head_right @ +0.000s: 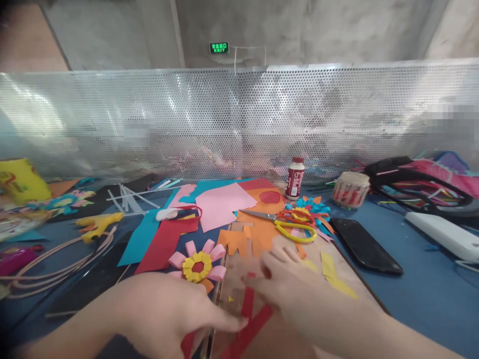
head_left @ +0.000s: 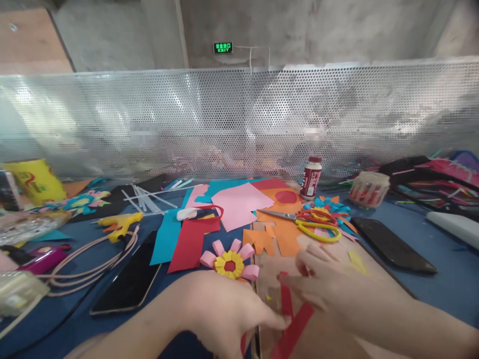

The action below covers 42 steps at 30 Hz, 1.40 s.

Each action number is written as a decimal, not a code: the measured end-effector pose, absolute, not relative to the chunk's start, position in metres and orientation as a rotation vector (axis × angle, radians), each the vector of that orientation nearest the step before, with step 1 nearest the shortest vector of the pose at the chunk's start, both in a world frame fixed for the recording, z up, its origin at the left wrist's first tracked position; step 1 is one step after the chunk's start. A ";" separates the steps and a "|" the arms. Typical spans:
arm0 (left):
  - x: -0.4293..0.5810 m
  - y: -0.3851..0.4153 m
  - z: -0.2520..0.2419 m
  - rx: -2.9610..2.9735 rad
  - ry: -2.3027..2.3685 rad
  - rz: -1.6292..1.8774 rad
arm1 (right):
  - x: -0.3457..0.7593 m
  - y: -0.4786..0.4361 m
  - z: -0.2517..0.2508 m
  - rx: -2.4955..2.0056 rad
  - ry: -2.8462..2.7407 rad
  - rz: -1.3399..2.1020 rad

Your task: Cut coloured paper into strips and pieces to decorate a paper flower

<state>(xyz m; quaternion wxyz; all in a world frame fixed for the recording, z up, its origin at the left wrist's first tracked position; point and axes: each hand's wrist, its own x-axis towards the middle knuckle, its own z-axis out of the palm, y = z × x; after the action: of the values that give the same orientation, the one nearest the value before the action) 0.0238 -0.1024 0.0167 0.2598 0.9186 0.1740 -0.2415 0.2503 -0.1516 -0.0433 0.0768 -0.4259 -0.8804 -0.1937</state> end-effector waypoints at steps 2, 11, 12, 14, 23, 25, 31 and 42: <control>0.024 -0.103 0.017 2.497 0.494 -0.660 | 0.231 -0.152 -0.040 -1.215 -2.699 -0.382; 0.025 -0.103 0.018 2.508 0.450 -0.682 | 0.245 -0.138 -0.052 -1.269 -2.636 -0.747; 0.025 -0.103 0.018 2.509 0.452 -0.679 | 0.246 -0.140 -0.050 -1.302 -2.621 -0.759; 0.025 -0.103 0.018 2.500 0.457 -0.674 | 0.242 -0.145 -0.045 -1.312 -2.642 -0.696; 0.027 -0.103 0.027 2.493 0.433 -0.741 | 0.218 -0.140 -0.052 -1.145 -2.731 -0.494; 0.027 -0.103 0.025 2.525 0.411 -0.725 | 0.226 -0.136 -0.050 -1.240 -2.695 -0.462; 0.026 -0.104 0.018 2.525 0.452 -0.698 | 0.230 -0.138 -0.028 -1.503 -2.598 -0.385; 0.027 -0.096 0.018 2.389 0.441 -0.646 | 0.267 -0.150 -0.052 -1.421 -2.541 -0.678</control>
<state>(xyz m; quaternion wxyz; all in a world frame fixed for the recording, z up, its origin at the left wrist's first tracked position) 0.0267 -0.0957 0.0181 0.3086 0.9040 0.1667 -0.2445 0.2670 -0.1497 -0.0523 0.0759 -0.4739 -0.8476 -0.2263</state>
